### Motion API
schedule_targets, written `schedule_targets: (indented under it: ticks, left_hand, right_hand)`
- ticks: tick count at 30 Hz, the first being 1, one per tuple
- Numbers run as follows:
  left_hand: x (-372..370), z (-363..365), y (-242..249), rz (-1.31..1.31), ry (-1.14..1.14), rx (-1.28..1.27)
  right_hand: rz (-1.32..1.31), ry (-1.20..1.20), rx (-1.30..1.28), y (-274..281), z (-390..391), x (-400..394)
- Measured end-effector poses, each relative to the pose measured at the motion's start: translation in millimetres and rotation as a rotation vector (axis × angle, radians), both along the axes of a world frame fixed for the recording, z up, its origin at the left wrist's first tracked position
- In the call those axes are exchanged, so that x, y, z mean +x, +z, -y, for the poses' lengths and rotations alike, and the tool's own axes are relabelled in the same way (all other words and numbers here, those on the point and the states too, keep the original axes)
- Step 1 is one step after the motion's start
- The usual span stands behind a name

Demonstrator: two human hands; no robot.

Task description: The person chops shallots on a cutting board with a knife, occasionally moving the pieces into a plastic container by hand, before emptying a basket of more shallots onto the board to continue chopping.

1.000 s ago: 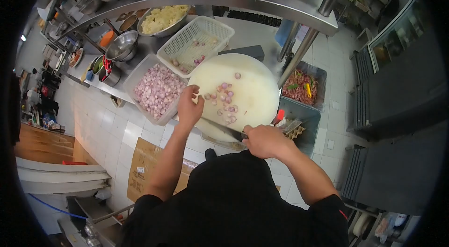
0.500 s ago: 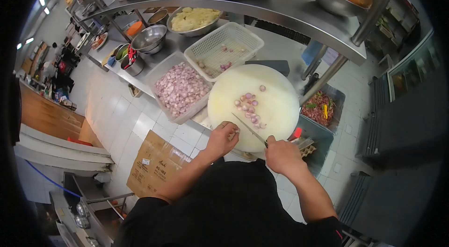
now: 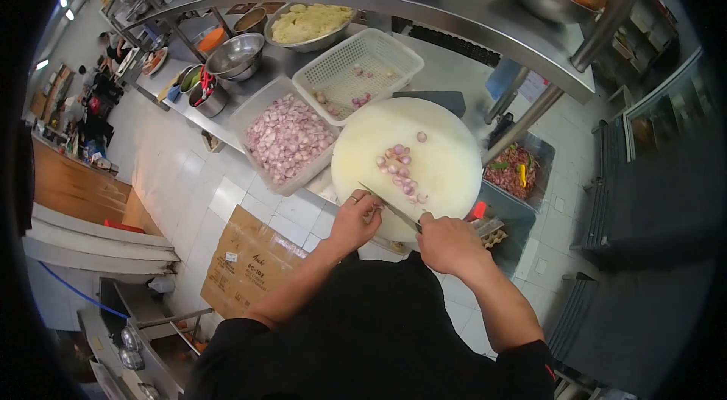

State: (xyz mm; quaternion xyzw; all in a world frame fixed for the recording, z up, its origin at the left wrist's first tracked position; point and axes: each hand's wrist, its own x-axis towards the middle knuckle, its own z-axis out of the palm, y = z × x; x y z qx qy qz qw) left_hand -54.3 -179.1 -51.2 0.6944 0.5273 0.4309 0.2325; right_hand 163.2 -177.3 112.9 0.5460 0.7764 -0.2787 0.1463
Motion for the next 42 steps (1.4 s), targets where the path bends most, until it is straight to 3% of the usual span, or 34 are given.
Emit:
schedule_targets:
  ticks: [7, 10, 13, 16, 19, 22, 34, 38, 40, 42]
  left_hand:
    - [3.8, -5.2, 0.0, -0.061, 0.031, -0.034]
    - [5.2, -18.9, 4.0, -0.208, -0.055, 0.092]
    - [7.8, -16.2, 12.7, -0.183, -0.008, 0.011]
    - [3.3, -12.2, 6.7, -0.189, -0.01, 0.02]
    - [3.6, -11.6, 5.3, -0.191, -0.022, 0.054]
    - [5.5, -9.8, 4.0, -0.196, 0.007, 0.075]
    - [4.4, -5.1, -4.5, -0.182, 0.018, 0.114]
    - [4.5, -5.8, -6.8, -0.186, 0.028, 0.193]
    - [4.4, -5.3, -7.7, -0.182, 0.033, 0.212]
    - [4.9, -4.7, -7.8, -0.179, 0.04, 0.224]
  right_hand:
    - [-0.019, -0.068, -0.147, -5.7, -20.4, 17.6]
    - [-0.005, -0.096, 0.003, -2.2, -10.4, 21.8]
    - [0.015, -0.093, 0.069, 12.3, 0.1, 13.0]
    - [0.032, -0.025, 0.043, -13.1, -0.9, 13.2]
    - [0.042, 0.02, 0.09, 5.3, -0.3, 8.5]
    - [0.048, 0.021, 0.046, -14.7, -1.3, 5.4]
    - [0.005, 0.028, 0.046, 8.3, -3.9, -6.3]
    - [0.01, 0.048, 0.039, -8.3, -7.6, -0.9]
    - [0.017, 0.059, 0.043, 12.7, -3.3, -5.6]
    - [0.005, 0.035, 0.028, -4.1, -7.6, -5.8]
